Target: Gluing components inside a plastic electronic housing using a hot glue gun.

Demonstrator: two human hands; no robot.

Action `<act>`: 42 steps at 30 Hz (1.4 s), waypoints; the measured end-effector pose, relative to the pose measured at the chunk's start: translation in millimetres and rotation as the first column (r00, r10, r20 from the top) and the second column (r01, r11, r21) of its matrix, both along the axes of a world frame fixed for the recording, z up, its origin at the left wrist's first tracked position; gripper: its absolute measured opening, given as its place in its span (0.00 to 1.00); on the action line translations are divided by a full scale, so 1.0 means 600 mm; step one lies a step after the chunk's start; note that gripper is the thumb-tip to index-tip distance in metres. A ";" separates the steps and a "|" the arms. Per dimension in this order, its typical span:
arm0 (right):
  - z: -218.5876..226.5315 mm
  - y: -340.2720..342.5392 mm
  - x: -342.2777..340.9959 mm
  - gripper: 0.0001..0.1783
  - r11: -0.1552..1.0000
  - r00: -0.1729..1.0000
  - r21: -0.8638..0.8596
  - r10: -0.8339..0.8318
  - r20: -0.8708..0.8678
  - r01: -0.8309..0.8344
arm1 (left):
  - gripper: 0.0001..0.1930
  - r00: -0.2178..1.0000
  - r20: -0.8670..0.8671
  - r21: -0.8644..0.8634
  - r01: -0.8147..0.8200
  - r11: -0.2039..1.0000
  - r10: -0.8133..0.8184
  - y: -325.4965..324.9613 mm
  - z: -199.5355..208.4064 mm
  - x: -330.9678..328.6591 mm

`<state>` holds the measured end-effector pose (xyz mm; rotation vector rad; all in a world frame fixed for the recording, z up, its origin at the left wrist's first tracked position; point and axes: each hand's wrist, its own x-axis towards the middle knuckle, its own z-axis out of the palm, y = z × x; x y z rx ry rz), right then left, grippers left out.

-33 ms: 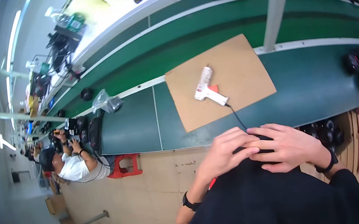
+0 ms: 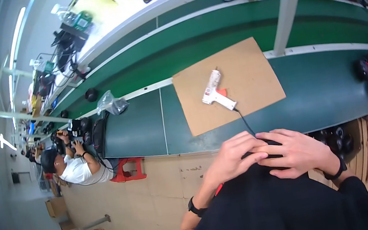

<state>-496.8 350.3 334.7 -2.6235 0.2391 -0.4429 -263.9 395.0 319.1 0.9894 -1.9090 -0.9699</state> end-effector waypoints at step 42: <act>-0.004 -0.036 0.061 0.23 0.814 0.983 0.557 0.092 0.160 -0.167 | 0.11 0.962 -0.109 0.011 -0.253 0.968 0.252 0.000 -0.049 0.022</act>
